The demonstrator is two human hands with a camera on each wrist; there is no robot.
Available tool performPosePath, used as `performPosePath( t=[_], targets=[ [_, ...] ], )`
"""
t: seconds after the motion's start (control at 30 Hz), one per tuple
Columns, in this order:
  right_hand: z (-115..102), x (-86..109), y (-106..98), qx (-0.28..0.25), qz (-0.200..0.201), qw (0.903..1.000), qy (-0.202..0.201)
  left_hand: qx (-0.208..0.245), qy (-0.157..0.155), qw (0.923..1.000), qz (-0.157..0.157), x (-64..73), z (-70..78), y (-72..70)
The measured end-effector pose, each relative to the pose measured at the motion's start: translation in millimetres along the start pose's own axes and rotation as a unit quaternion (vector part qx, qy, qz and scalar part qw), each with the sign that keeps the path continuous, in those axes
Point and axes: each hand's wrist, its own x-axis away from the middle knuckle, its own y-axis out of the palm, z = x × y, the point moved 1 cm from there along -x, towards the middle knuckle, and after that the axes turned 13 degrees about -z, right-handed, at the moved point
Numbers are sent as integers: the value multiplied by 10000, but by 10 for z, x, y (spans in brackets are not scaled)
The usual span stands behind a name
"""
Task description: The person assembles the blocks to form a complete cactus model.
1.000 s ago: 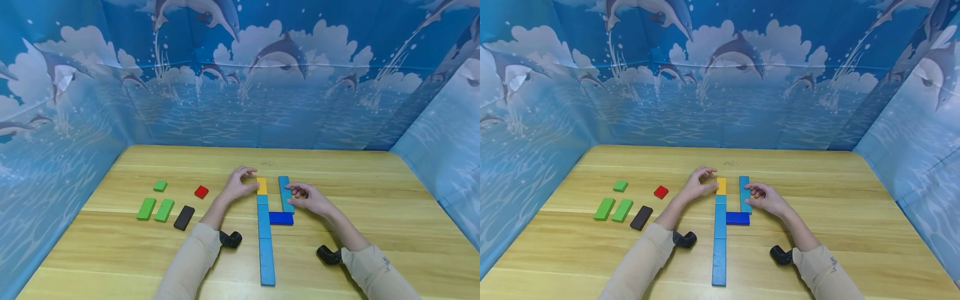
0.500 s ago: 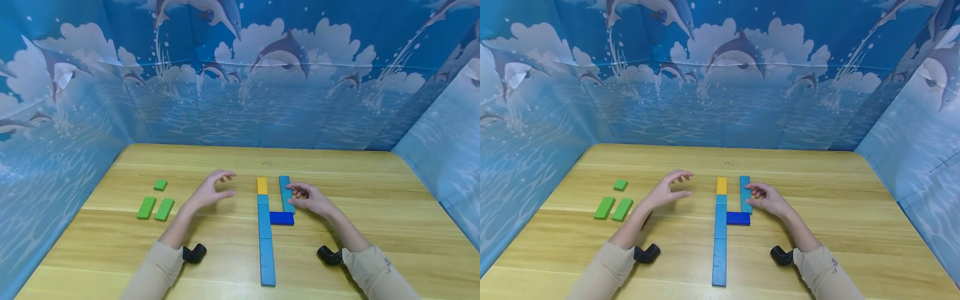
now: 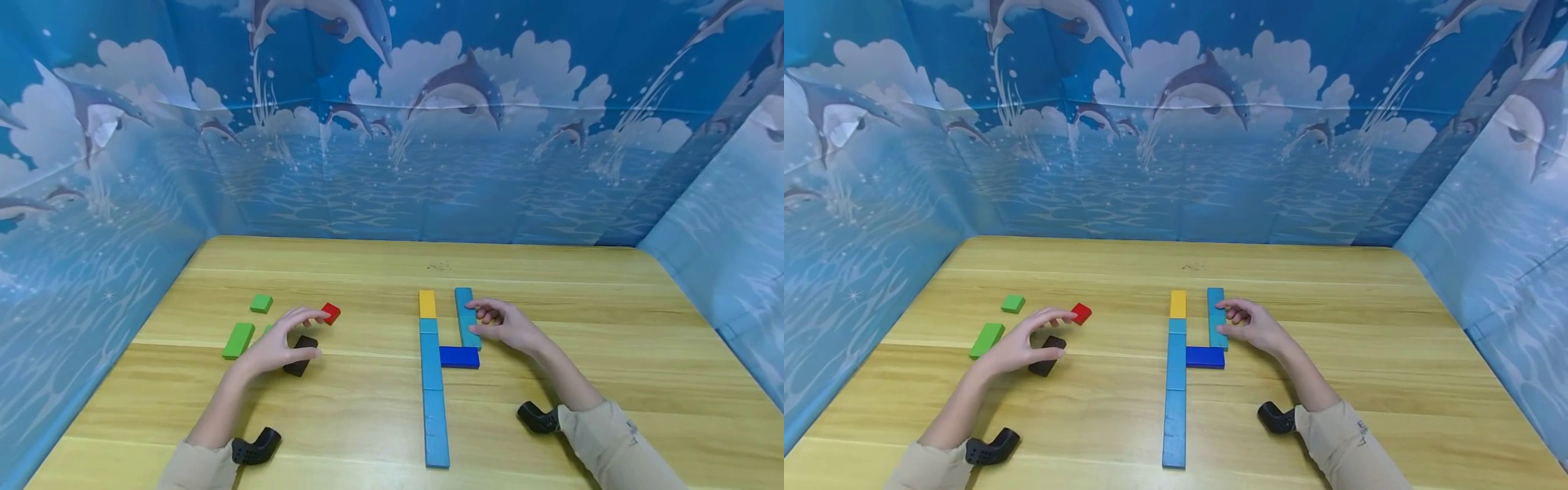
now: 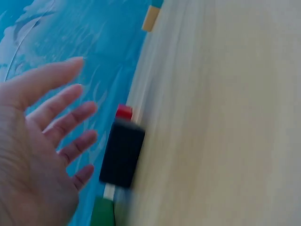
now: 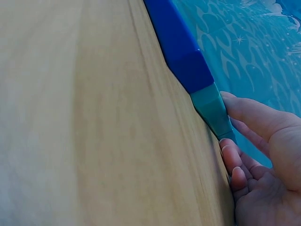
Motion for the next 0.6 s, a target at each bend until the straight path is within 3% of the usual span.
performPosePath(
  t=[0.27,0.6],
  targets=[
    [-3,7,1,-13,3,10000,-20,-362,-125,9992,112,217,-147,-35],
    [-23,16,4,-27,11,10000,-11,-891,-493,9948,25,308,-179,-49]
  ],
)
